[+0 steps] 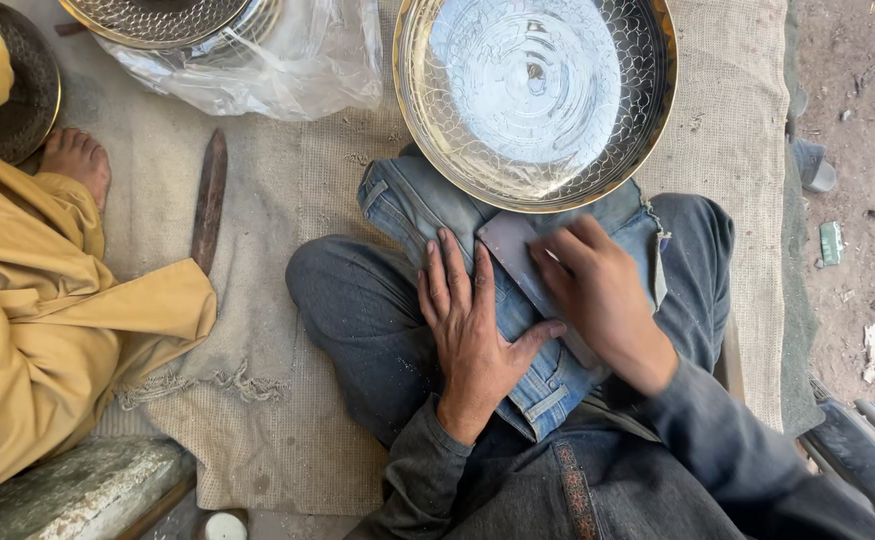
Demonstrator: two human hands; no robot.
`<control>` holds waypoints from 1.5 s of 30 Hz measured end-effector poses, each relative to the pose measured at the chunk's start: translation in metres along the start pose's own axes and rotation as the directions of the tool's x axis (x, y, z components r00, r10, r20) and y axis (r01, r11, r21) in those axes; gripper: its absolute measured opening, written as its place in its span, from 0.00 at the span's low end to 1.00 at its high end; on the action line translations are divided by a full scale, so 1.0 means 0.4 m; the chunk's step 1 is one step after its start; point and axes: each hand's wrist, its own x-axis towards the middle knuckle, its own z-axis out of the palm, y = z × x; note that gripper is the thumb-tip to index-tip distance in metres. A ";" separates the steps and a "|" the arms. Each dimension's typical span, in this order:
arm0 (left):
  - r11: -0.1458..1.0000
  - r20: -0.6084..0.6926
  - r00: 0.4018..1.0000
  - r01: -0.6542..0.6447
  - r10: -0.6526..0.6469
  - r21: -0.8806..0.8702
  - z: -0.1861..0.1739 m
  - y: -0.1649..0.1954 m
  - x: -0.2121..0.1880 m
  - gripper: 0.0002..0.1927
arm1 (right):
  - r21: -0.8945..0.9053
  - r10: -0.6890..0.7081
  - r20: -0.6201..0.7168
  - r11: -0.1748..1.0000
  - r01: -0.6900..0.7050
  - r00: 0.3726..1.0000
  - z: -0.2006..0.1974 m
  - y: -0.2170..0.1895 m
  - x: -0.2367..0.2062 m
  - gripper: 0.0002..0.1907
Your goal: The person sits cross-legged and first rubs a small tool back and forth on a whetstone bar resting on their lap. They then hold a small chisel against a decorative brass plate and repeatedly strike it with a wooden mallet, working across the plate's fish-scale pattern.
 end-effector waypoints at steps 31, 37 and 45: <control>1.000 0.005 1.000 -0.003 0.003 0.010 -0.009 0.004 -0.005 0.61 | 0.085 -0.059 -0.050 0.994 0.063 0.997 -0.011 -0.021 0.011 0.07; 1.000 -0.002 1.000 0.015 -0.015 -0.024 0.000 -0.001 -0.004 0.62 | 0.069 0.127 0.017 0.989 -0.128 0.992 -0.066 -0.017 -0.124 0.08; 1.000 -0.001 1.000 0.008 -0.008 -0.005 -0.006 0.009 -0.006 0.61 | 0.060 -0.016 -0.013 0.998 0.017 1.000 -0.008 -0.007 0.004 0.08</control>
